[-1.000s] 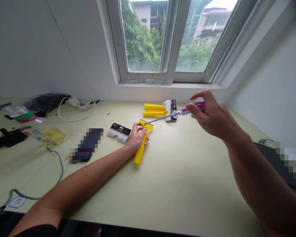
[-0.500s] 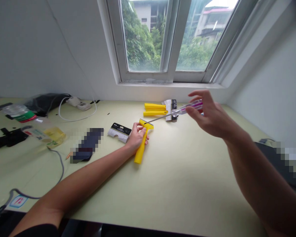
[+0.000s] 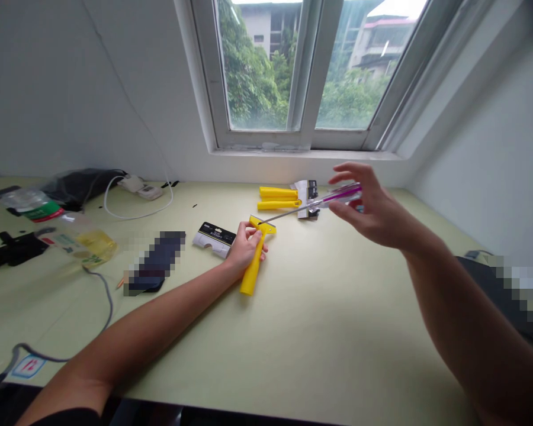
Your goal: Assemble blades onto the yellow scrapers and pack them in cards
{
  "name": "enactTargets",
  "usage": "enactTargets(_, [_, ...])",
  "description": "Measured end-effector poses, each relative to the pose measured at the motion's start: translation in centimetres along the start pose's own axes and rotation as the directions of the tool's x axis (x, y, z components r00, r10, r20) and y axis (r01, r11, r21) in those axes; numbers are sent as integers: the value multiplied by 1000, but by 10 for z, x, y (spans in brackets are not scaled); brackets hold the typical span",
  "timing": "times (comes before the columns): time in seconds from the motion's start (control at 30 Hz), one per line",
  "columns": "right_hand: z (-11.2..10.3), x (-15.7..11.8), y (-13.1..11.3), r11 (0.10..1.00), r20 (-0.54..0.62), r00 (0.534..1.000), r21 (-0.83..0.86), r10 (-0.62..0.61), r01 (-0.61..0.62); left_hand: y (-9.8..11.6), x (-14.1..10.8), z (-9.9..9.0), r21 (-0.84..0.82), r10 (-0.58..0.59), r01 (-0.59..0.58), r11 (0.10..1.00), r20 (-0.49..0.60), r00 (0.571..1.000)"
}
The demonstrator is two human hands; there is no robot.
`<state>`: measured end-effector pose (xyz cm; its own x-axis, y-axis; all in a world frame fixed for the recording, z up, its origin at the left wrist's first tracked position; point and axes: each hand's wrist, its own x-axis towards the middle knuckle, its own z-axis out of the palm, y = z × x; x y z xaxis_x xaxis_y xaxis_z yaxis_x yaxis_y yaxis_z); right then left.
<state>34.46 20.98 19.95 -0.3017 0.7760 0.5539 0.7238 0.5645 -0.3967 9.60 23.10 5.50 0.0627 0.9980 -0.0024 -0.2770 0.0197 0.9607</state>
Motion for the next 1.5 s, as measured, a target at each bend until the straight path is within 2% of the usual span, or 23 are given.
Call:
enactTargets(0.07, [0, 1, 5, 1000, 10, 1000, 2, -3, 3, -1, 0, -1, -1, -3, 3, 1000, -2, 1000])
enactTargets(0.17, [1, 3, 12, 996, -62, 997, -69, 46, -51, -1, 0, -1, 10, 8, -8, 1000, 13, 1000])
enactTargets(0.27, [3, 4, 13, 1000, -13, 1000, 16, 0, 0, 0, 0, -1, 16, 8, -9, 1000, 13, 1000])
enactTargets(0.4, [4, 3, 9, 991, -145, 985, -77, 97, -109, -1, 0, -1, 32, 16, -17, 999, 24, 1000])
enactTargets(0.43, [5, 3, 8, 991, -133, 986, -73, 101, -111, -1, 0, -1, 32, 16, -17, 999, 21, 1000])
enactTargets(0.53, [5, 3, 9, 997, -3, 1000, 70, 26, -25, -2, 1, -2, 25, 6, -6, 1000, 7, 1000])
enactTargets(0.67, [4, 4, 11, 996, -90, 992, -9, 90, -91, -2, 0, -1, 34, 13, -14, 999, 27, 1000])
enactTargets(0.8, [2, 4, 11, 997, 11, 999, 57, 47, -48, 0, -1, 0, 40, 11, -11, 999, 18, 1000])
enactTargets(0.9, [1, 3, 12, 995, -27, 995, 0, 100, -100, 0, 0, 0, 54, 11, -12, 998, 21, 1000])
enactTargets(1.03, [2, 3, 15, 990, 75, 996, 125, 52, -61, 0, 0, 0, 51, 14, -14, 999, 9, 1000])
enactTargets(1.17, [5, 3, 17, 995, -50, 994, -9, 94, -95, 0, 0, 0, 51, 11, -11, 999, 13, 1000])
enactTargets(1.27, [6, 3, 18, 996, 3, 1000, 89, 24, -25, 1, -1, 1, 48, -5, 6, 999, -5, 1000])
enactTargets(1.4, [7, 3, 18, 995, -86, 994, 69, 72, -66, 2, -1, 1, 59, -4, 3, 998, 11, 1000])
enactTargets(1.5, [6, 3, 15, 993, -22, 999, 120, 25, -23, 2, -1, 2, 51, -12, 12, 999, -3, 1000])
